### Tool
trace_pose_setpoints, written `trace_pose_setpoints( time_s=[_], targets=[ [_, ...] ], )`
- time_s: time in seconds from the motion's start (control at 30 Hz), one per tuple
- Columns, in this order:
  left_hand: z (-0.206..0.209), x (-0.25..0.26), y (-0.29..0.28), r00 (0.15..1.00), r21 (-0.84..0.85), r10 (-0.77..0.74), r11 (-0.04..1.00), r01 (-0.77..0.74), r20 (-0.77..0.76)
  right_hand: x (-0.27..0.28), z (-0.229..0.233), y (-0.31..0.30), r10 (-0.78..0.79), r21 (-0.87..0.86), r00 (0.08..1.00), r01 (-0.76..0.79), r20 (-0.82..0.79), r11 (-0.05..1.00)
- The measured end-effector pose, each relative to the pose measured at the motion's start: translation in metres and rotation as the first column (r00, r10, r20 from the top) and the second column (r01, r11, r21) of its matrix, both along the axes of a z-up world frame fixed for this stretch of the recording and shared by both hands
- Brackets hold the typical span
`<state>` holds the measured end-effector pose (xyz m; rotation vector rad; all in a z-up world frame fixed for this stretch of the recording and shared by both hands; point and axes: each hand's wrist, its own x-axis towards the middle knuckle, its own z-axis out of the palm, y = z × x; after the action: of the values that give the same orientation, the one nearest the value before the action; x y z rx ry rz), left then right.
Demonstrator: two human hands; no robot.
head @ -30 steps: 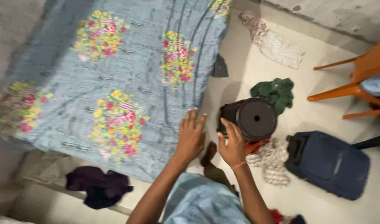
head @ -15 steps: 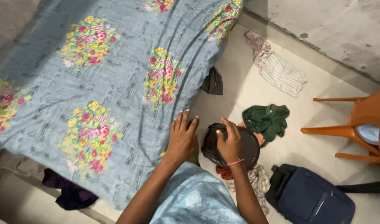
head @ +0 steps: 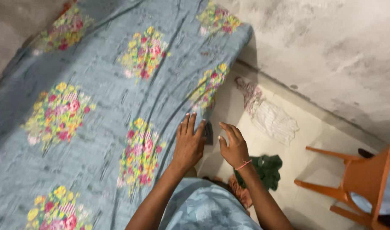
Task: The person spreads a floral-patterned bedsheet over a mattress, smoothing it out and tucking the edges under the mattress by hand. They walk around the bed to adjust the sheet on all sides, ensuring it is flat and properly aligned.
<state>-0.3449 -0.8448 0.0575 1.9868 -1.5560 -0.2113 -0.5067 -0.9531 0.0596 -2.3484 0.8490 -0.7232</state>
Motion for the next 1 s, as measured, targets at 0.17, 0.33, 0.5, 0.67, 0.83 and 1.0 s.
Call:
trace_pose_setpoints(
  time_s=[0.17,0.33,0.5,0.67,0.83,1.0],
  targets=[
    [-0.003,0.029,-0.086,0.999,0.028,0.048,0.998,-0.047,-0.019,0.034,-0.002,-0.098,0.046,0.064,0.999,-0.046,0.011,0.997],
    [-0.03,0.033,-0.156,0.988,0.14,0.132,0.983,-0.119,-0.086,0.053,-0.037,-0.19,0.095,0.302,0.995,-0.103,0.041,0.948],
    [-0.087,0.024,-0.25,0.934,0.186,0.342,0.929,-0.321,-0.098,0.07,-0.107,-0.323,0.278,0.366,0.959,-0.28,0.058,0.888],
    [-0.149,-0.01,-0.35,0.752,0.21,0.652,0.753,-0.624,-0.102,0.086,-0.202,-0.481,0.42,0.48,0.908,-0.362,-0.014,0.799],
    [-0.231,-0.047,-0.404,0.354,0.193,0.86,0.443,-0.876,-0.367,0.117,-0.268,-0.604,0.584,0.348,0.783,-0.498,-0.212,0.794],
    [-0.364,-0.061,-0.427,-0.09,0.279,0.891,0.042,-0.959,-0.445,0.162,-0.282,-0.663,0.716,0.249,0.482,-0.713,-0.505,0.655]
  ],
)
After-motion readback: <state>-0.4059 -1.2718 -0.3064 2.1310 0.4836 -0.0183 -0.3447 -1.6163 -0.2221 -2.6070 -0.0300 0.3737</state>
